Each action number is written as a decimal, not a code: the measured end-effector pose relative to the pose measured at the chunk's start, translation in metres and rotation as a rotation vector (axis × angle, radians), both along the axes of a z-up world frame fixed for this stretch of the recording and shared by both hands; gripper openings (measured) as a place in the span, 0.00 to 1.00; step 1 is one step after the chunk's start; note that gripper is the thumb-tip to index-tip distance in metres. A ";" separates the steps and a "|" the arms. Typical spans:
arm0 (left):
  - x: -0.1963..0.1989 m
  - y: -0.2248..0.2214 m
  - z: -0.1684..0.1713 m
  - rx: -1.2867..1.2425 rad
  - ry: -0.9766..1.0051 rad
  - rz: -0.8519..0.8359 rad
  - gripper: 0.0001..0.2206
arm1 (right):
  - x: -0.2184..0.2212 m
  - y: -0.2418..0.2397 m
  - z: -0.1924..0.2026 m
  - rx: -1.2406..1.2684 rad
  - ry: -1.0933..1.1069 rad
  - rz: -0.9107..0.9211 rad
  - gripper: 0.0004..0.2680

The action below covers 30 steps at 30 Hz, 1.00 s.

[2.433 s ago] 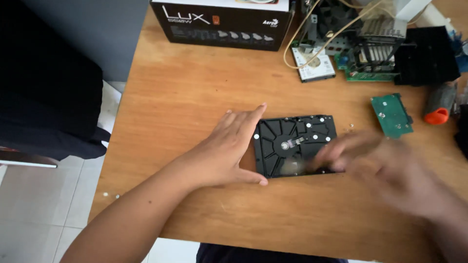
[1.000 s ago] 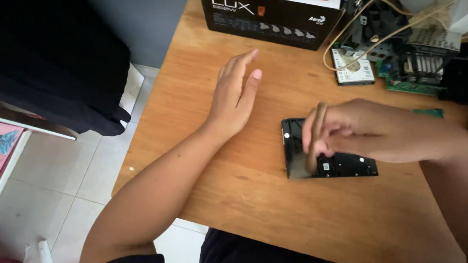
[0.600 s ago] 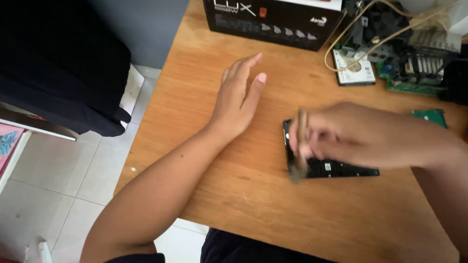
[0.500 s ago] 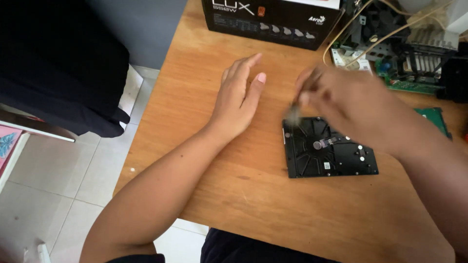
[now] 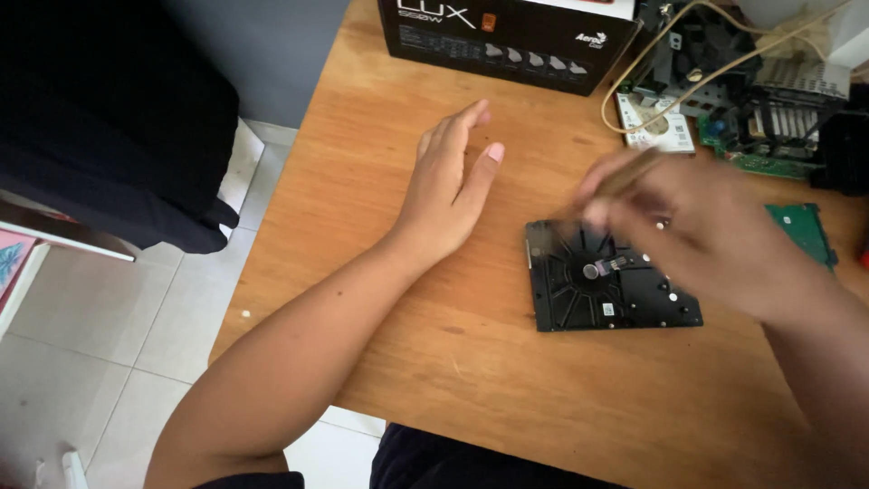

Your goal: Disassembling a hard drive by removing multiple small screws with a screwdriver

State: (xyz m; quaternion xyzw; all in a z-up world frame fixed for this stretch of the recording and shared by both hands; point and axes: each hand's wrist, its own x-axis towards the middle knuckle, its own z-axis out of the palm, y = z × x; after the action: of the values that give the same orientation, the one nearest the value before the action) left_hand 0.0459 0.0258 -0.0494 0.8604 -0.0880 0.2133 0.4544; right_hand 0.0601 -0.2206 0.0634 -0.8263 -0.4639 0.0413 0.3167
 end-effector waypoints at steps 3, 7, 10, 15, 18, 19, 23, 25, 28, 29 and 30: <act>0.000 0.000 0.002 -0.028 0.033 0.000 0.22 | 0.004 0.000 0.007 -0.228 0.500 0.155 0.10; 0.002 0.001 0.000 0.007 0.017 0.006 0.24 | 0.006 0.010 -0.002 0.017 -0.123 0.066 0.08; 0.001 0.001 -0.001 0.000 0.022 0.006 0.24 | -0.002 0.006 0.000 0.051 -0.021 0.052 0.05; 0.001 -0.002 -0.003 -0.067 0.082 0.002 0.29 | -0.009 0.007 0.005 -0.305 0.316 0.018 0.11; 0.001 -0.003 -0.002 -0.073 0.083 0.010 0.28 | -0.001 0.013 -0.011 0.003 -0.089 -0.141 0.04; 0.000 -0.003 -0.002 -0.072 0.083 0.010 0.28 | -0.004 0.014 -0.008 0.004 -0.089 -0.141 0.04; 0.001 0.000 -0.001 -0.065 0.059 0.020 0.29 | -0.008 0.017 -0.007 -0.126 0.072 -0.189 0.06; -0.001 -0.002 0.000 -0.070 0.067 0.016 0.29 | -0.010 0.017 -0.010 -0.269 0.045 -0.276 0.09; -0.003 -0.002 0.007 -0.078 0.110 0.011 0.29 | -0.011 0.022 -0.005 0.104 -0.351 -0.066 0.06; -0.002 -0.002 0.007 -0.079 0.099 0.015 0.29 | -0.013 0.024 -0.001 0.001 -0.089 -0.078 0.06; -0.003 -0.003 0.006 -0.082 0.093 0.019 0.29 | -0.016 0.025 0.003 -0.105 0.180 -0.083 0.06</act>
State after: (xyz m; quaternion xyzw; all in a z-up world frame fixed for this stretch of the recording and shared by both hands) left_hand 0.0425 0.0229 -0.0434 0.8509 -0.0498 0.1807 0.4907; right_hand 0.0442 -0.1954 0.0661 -0.8530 -0.3963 0.1266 0.3150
